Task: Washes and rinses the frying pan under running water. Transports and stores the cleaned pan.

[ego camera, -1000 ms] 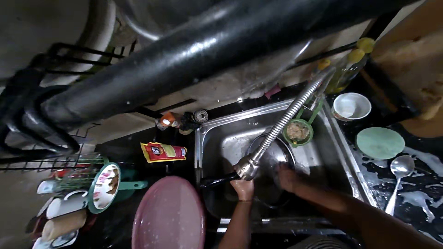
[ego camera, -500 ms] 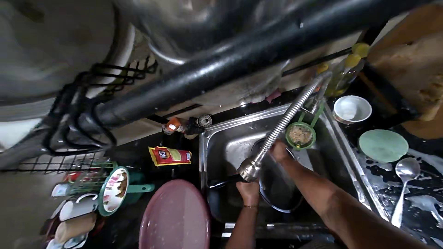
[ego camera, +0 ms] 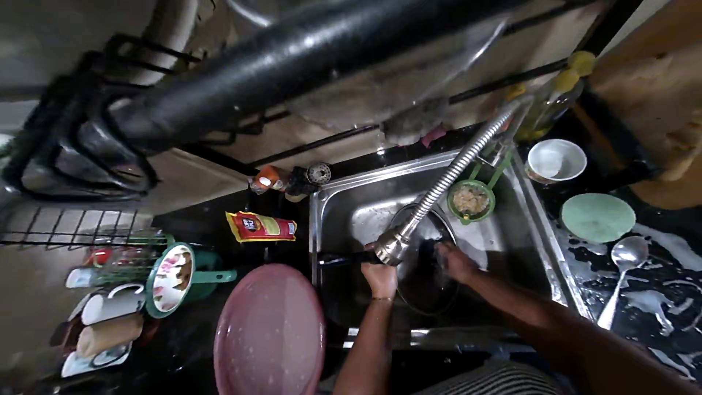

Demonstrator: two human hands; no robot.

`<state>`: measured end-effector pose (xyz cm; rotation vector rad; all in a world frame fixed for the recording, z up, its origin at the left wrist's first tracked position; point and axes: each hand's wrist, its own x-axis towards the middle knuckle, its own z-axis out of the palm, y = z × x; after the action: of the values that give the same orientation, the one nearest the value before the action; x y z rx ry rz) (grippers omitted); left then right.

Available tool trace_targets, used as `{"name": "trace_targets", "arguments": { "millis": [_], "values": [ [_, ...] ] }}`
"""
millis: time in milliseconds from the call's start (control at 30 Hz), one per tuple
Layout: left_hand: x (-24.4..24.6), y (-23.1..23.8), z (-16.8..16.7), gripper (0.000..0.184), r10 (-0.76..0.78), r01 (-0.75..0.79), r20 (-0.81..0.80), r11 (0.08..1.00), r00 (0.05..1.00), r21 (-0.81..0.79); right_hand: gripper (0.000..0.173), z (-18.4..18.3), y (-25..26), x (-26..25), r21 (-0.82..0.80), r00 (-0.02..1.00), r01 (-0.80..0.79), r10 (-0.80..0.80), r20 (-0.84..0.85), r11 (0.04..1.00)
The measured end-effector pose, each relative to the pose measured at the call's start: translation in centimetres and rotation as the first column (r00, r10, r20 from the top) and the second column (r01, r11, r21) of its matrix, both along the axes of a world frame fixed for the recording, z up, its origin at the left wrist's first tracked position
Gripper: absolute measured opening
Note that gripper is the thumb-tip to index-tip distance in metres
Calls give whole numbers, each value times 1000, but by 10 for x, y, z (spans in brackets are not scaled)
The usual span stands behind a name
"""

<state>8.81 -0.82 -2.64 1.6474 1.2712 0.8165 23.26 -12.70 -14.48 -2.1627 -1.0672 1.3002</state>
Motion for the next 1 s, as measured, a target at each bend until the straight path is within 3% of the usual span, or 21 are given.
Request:
{"name": "trace_targets", "arguments": {
  "millis": [33,100,267,300,367,467,533,567,667,733,800,867,900,967,1000],
  "values": [
    [0,3,6,45,-25,26,-52,999,998,20,71,-4,-1,7,-6,999,32,-32,15,999],
    [0,9,10,44,-61,64,-73,997,995,37,76,-9,2,13,4,999,25,-25,31,1000],
    [6,17,0,47,-73,73,24,997,997,7,47,-28,9,3,135,971,-187,162,178,973],
    [6,18,-1,46,-66,66,41,998,997,2,50,-34,8,0,134,954,-249,218,208,959],
    [5,18,-4,45,-38,38,42,999,998,-1,75,-36,0,-13,42,919,-362,349,184,931],
    [3,18,-6,46,10,-10,2,1000,1000,-9,90,-12,-9,-54,-42,935,-352,349,-56,935],
    [3,20,-7,46,9,-9,12,1000,1000,-11,75,28,-8,-77,-25,911,-339,322,-257,940],
    [4,22,-7,46,-13,13,31,1000,999,-4,65,52,-6,-82,32,882,-320,310,-355,947],
    [8,27,-3,43,-106,106,62,994,992,10,61,111,0,-83,175,712,-79,178,-679,981],
    [16,34,1,31,-84,85,27,995,996,-48,67,106,-5,-81,190,669,-49,173,-722,981],
    [23,43,0,21,-53,63,73,988,996,-139,61,68,-16,-69,231,744,-266,351,-569,936],
    [28,51,-2,18,-71,76,39,984,997,-164,59,-1,-22,-41,237,816,-502,546,-190,832],
    [30,54,-3,22,-100,90,-72,986,992,-138,63,-25,-18,-17,172,803,-589,596,14,789],
    [33,62,-15,32,-153,122,-294,985,944,-120,68,-32,10,33,71,757,-628,587,287,775],
    [33,71,-30,36,-183,144,-323,979,928,-142,68,-21,31,50,21,746,-611,566,351,792]
  ]
}}
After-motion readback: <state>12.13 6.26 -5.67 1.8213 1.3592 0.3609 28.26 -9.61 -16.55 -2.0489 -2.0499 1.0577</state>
